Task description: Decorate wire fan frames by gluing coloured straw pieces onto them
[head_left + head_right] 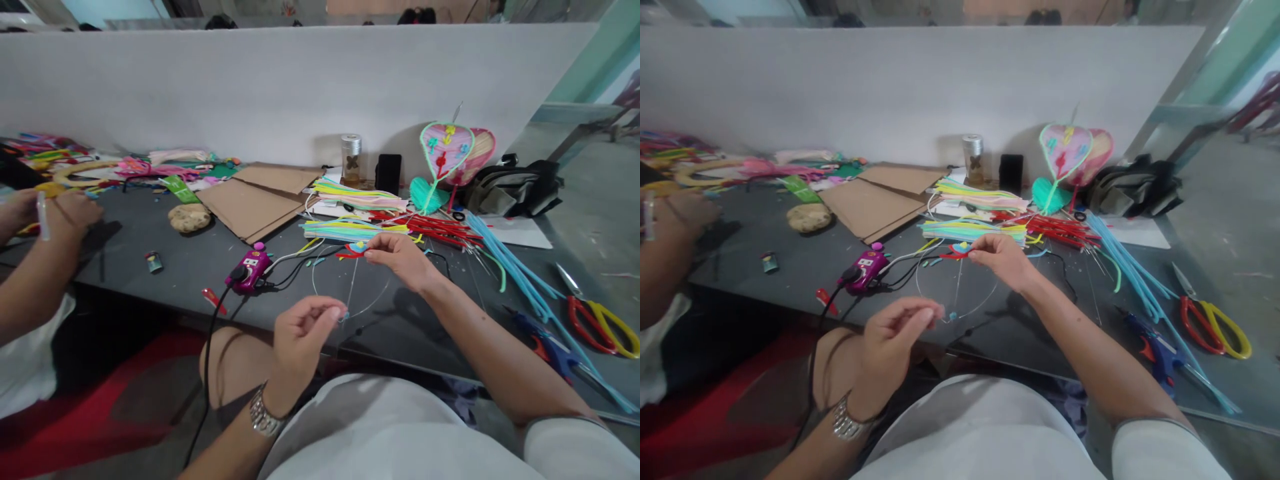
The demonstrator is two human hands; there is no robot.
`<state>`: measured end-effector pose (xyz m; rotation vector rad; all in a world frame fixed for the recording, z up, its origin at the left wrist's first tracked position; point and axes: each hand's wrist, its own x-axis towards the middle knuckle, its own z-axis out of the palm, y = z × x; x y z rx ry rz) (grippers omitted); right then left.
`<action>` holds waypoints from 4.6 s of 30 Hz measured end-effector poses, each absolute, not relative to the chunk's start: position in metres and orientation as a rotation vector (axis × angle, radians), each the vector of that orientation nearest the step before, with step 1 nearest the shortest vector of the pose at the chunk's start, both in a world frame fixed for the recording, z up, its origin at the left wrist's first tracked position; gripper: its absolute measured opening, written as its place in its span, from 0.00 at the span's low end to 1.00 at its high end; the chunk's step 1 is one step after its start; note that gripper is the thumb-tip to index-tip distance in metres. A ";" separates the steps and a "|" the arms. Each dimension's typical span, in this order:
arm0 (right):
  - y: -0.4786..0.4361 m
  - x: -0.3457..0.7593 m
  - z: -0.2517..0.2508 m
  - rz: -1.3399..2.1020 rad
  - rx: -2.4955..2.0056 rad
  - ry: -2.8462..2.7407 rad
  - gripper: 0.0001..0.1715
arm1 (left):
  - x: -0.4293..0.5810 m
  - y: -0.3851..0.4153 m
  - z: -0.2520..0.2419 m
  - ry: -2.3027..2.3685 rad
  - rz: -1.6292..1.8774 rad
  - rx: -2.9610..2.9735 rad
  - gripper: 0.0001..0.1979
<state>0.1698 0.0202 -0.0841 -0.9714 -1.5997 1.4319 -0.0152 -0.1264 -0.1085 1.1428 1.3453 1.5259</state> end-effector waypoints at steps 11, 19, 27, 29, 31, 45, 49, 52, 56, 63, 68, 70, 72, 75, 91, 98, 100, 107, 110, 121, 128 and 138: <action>-0.021 0.171 -0.085 1.156 -0.871 -1.574 0.10 | 0.028 -0.078 -0.090 1.046 1.510 0.754 0.16; -0.031 0.191 -0.091 0.810 -0.927 -1.600 0.05 | 0.051 -0.083 -0.086 1.028 1.492 0.645 0.18; -0.021 0.195 -0.097 1.182 -0.846 -1.420 0.11 | 0.055 -0.080 -0.093 1.022 1.545 0.712 0.16; -0.021 0.195 -0.096 1.216 -0.844 -1.399 0.11 | 0.054 -0.079 -0.095 1.018 1.550 0.729 0.15; -0.021 0.194 -0.095 1.237 -0.845 -1.385 0.11 | 0.054 -0.079 -0.097 1.027 1.546 0.724 0.15; -0.016 0.190 -0.097 1.394 -0.873 -1.340 0.14 | 0.057 -0.080 -0.101 1.060 1.569 0.710 0.13; -0.023 0.187 -0.103 1.094 -0.972 -1.387 0.12 | 0.057 -0.078 -0.102 1.080 1.586 0.692 0.14; -0.034 0.185 -0.109 0.625 -1.014 -1.500 0.06 | 0.057 -0.077 -0.101 1.101 1.600 0.633 0.15; -0.045 0.184 -0.115 0.243 -0.931 -1.663 0.07 | 0.057 -0.077 -0.098 1.094 1.626 0.598 0.16; -0.041 0.180 -0.119 0.097 -0.995 -1.722 0.09 | 0.059 -0.079 -0.099 1.040 1.641 0.621 0.15; -0.039 0.176 -0.117 0.197 -0.997 -1.685 0.08 | 0.059 -0.078 -0.103 1.024 1.646 0.638 0.15; -0.038 0.175 -0.115 0.285 -0.983 -1.651 0.08 | 0.059 -0.078 -0.103 1.032 1.643 0.637 0.15; -0.037 0.173 -0.114 0.413 -0.959 -1.607 0.07 | 0.059 -0.079 -0.103 1.039 1.641 0.638 0.14; -0.034 0.171 -0.112 0.609 -0.950 -1.534 0.05 | 0.060 -0.079 -0.104 1.051 1.637 0.624 0.14; -0.027 0.168 -0.108 0.878 -0.917 -1.512 0.06 | 0.057 -0.080 -0.105 1.050 1.663 0.598 0.13; -0.018 0.173 -0.106 1.077 -0.952 -1.549 0.08 | 0.057 -0.079 -0.107 1.048 1.674 0.571 0.14; -0.016 0.174 -0.105 1.136 -0.955 -1.551 0.08 | 0.057 -0.079 -0.107 1.046 1.677 0.573 0.14; -0.010 0.178 -0.099 1.308 -0.871 -1.562 0.09 | 0.057 -0.078 -0.109 1.041 1.695 0.578 0.13; -0.011 0.177 -0.098 1.338 -0.853 -1.562 0.11 | 0.058 -0.077 -0.111 1.019 1.713 0.599 0.12; -0.005 0.183 -0.093 1.448 -0.867 -1.563 0.11 | 0.049 -0.080 -0.111 1.124 1.669 0.787 0.12; -0.003 0.191 -0.090 1.448 -0.942 -1.525 0.12 | 0.051 -0.112 -0.115 1.227 1.480 0.949 0.18; -0.003 0.205 -0.077 1.525 -0.965 -1.507 0.13 | -0.006 -0.104 -0.062 1.618 1.481 2.060 0.13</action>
